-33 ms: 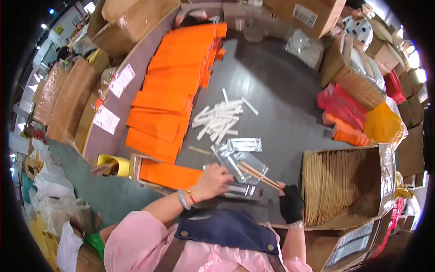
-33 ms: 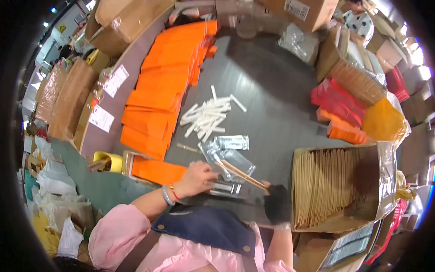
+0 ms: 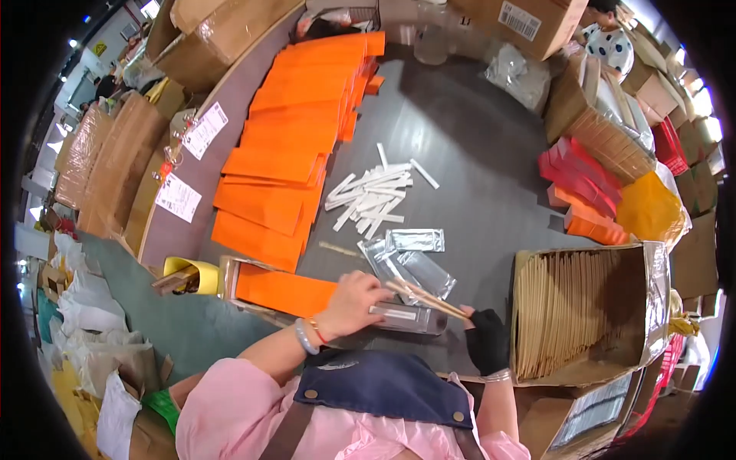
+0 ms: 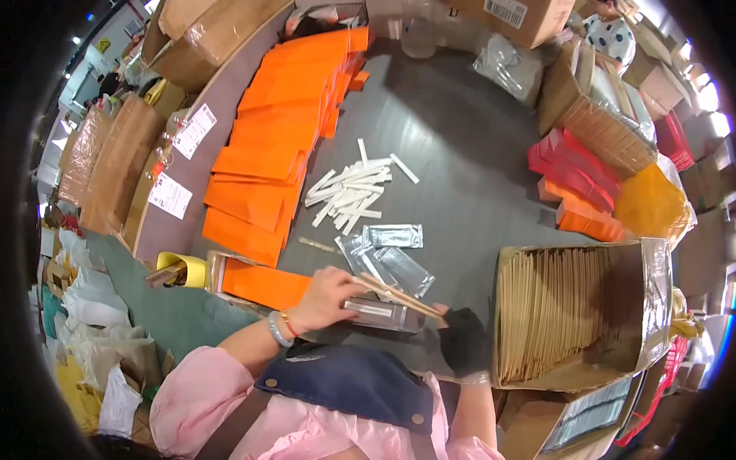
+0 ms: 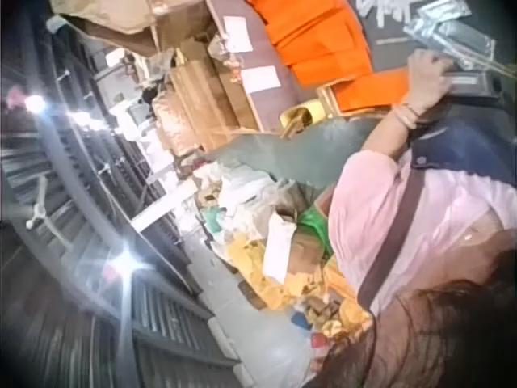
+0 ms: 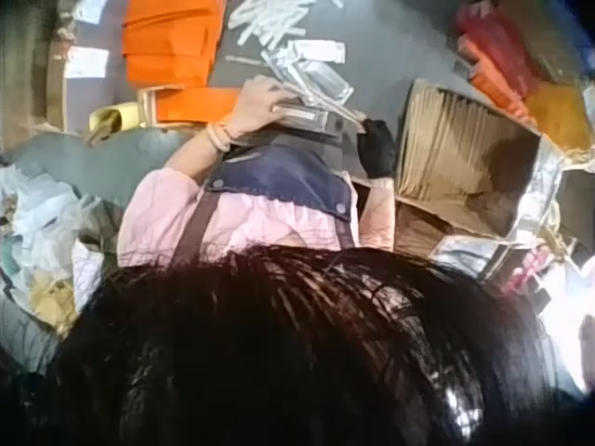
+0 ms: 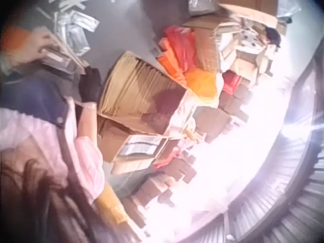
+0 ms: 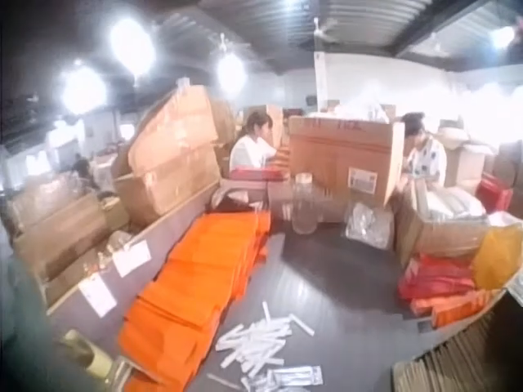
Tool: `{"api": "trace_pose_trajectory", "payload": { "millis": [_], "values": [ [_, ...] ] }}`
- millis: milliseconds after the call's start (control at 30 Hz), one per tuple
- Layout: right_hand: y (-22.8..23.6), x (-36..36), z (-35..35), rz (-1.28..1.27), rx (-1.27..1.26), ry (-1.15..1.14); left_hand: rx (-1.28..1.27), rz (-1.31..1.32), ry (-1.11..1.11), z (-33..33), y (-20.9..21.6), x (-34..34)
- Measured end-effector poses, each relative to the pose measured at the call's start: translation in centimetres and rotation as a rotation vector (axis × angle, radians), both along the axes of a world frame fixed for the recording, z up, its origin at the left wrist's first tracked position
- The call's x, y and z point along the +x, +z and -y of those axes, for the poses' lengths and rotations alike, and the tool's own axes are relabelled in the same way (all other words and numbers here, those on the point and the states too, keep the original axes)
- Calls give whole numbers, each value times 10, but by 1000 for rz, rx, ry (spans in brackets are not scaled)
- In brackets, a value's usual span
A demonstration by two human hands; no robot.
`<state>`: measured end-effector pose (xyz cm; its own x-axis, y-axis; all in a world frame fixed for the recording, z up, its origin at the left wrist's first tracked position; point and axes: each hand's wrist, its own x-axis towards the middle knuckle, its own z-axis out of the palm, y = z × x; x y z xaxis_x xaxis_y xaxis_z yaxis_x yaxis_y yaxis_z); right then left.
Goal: Packing bundles of white tubes into plastic sleeves and cardboard boxes.
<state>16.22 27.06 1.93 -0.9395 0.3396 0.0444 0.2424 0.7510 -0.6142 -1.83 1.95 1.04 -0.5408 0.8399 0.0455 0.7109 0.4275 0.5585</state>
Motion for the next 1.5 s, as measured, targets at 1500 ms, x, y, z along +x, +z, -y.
{"api": "trace_pose_trajectory", "payload": {
  "millis": [1500],
  "values": [
    [3,-42,57,163,245,320,-124,87,488,60,-40,8]
  ]
}}
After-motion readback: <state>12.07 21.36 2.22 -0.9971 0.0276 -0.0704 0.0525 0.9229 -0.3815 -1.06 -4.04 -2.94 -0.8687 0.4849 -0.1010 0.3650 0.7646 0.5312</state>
